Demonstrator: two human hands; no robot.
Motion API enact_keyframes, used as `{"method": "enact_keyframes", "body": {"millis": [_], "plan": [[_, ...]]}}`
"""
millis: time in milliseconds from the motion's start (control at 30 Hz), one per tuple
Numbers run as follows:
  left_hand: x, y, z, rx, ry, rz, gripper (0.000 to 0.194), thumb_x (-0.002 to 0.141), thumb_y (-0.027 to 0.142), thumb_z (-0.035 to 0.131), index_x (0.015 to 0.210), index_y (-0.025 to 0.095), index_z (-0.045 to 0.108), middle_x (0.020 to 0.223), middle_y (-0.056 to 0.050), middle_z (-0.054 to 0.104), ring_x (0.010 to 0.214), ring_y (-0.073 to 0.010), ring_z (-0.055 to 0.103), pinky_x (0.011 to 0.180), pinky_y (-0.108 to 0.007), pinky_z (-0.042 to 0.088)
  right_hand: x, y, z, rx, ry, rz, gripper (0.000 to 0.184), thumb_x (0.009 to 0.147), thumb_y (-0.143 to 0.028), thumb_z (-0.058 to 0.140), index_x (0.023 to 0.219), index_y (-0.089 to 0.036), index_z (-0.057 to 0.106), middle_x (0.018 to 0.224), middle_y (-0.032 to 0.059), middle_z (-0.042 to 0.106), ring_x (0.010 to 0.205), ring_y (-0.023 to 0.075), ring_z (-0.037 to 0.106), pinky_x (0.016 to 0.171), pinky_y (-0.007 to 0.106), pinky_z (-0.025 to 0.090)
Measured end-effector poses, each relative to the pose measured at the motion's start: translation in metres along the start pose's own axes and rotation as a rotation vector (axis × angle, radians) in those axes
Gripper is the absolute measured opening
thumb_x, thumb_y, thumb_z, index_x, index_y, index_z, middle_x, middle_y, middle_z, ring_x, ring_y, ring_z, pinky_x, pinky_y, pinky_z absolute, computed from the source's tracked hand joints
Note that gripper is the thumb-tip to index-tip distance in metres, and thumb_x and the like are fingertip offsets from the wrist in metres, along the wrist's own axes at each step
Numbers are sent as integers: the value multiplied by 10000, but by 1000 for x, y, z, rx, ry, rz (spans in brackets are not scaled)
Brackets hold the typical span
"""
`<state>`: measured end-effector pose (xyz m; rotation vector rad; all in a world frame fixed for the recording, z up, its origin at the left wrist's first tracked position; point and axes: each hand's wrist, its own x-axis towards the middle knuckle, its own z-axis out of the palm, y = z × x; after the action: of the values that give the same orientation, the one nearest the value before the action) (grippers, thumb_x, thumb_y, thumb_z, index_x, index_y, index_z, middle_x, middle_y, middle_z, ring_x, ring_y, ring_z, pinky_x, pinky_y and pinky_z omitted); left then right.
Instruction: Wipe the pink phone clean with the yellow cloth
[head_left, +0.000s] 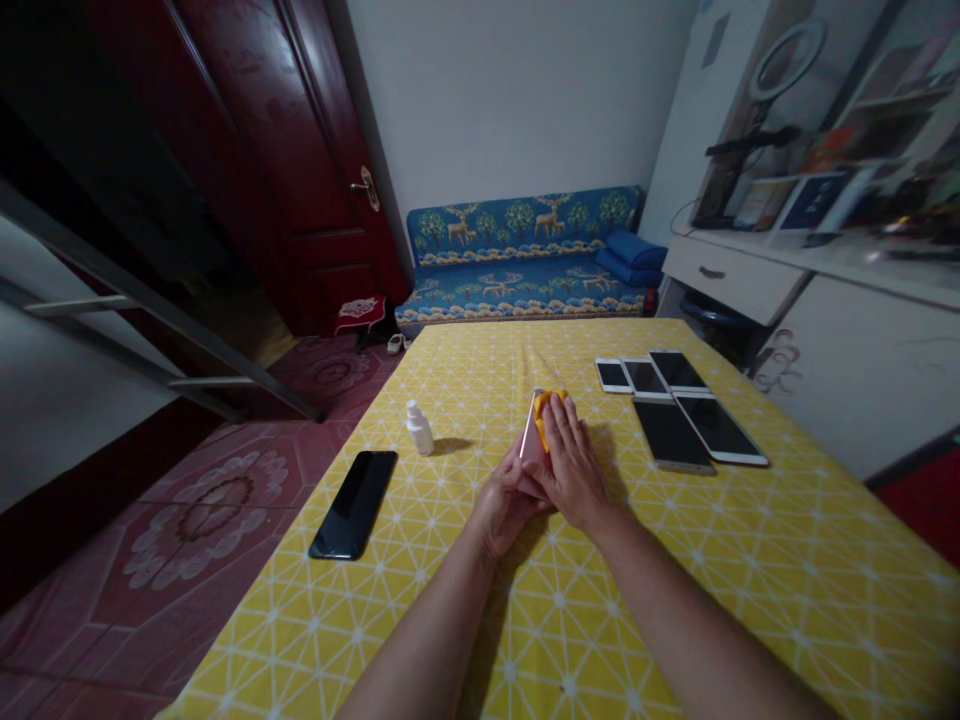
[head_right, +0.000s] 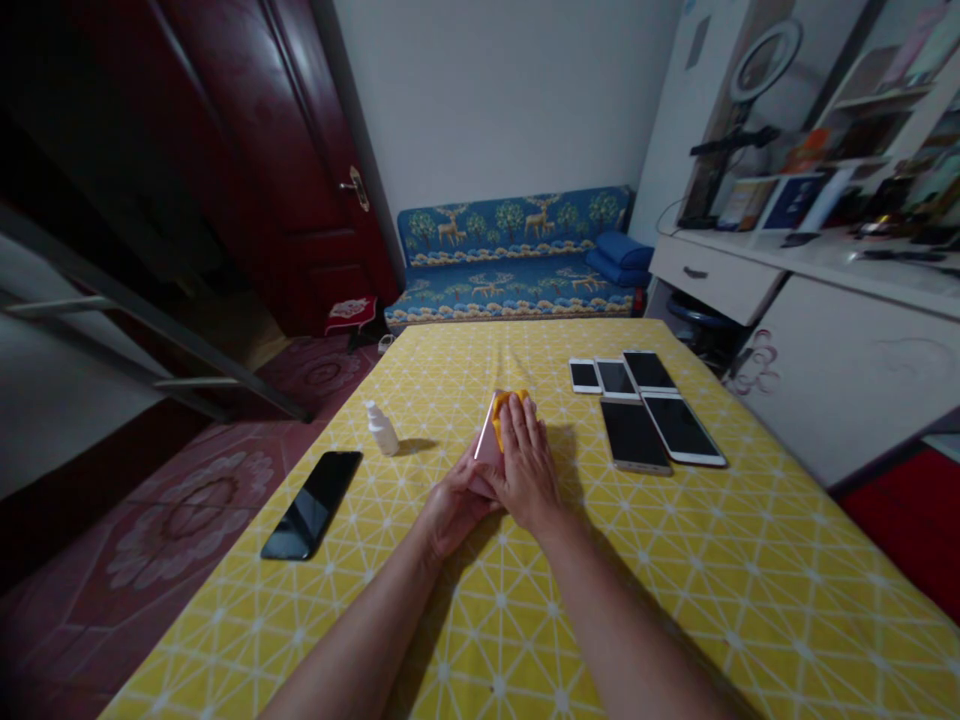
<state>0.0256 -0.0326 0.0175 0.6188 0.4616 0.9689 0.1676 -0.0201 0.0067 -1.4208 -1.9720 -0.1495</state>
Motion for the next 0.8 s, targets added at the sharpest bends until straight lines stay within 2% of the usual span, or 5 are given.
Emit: {"method": "enact_keyframes", "body": {"millis": [133, 333, 433, 667, 800], "plan": [[0, 0, 0, -40, 10, 20, 559, 823, 295, 713, 1354, 237, 546, 1303, -120, 623, 1000, -242, 657, 748, -335, 580, 0, 2, 3, -25, 80, 67, 878, 955, -599, 355, 1576, -90, -1, 1633, 219, 92, 1512, 347, 19, 1165, 593, 231], [1, -2, -4, 36, -53, 21, 573, 835, 349, 710, 1371, 240, 542, 1365, -133, 587, 1027, -264, 655, 747, -359, 590, 0, 5, 4, -45, 97, 104, 894, 948, -621, 345, 1574, -76, 10, 1632, 218, 101, 1511, 350, 41, 1171, 586, 225], [0, -3, -4, 80, -103, -1, 588, 834, 353, 710, 1384, 231, 539, 1373, -142, 581, 1059, -296, 648, 801, -420, 588, 2, 8, 2, -46, 107, 78, 898, 942, -645, 327, 1578, -106, -7, 1634, 201, 117, 1512, 339, 70, 1174, 593, 210], [-1, -3, -2, 116, -152, -6, 625, 823, 347, 711, 1407, 222, 526, 1329, -156, 616, 1141, -347, 615, 855, -437, 556, 4, 7, -3, 24, 114, -58, 869, 950, -654, 256, 1580, -125, -23, 1647, 172, 68, 1513, 339, 44, 1183, 594, 195], [0, -2, -2, 79, -169, -12, 706, 761, 193, 719, 1425, 285, 499, 1460, -99, 520, 1231, -335, 563, 908, -401, 529, 2, 2, -1, 89, 99, -131, 850, 951, -664, 228, 1583, -155, -25, 1648, 167, 71, 1512, 343, 57, 1188, 615, 160]]}}
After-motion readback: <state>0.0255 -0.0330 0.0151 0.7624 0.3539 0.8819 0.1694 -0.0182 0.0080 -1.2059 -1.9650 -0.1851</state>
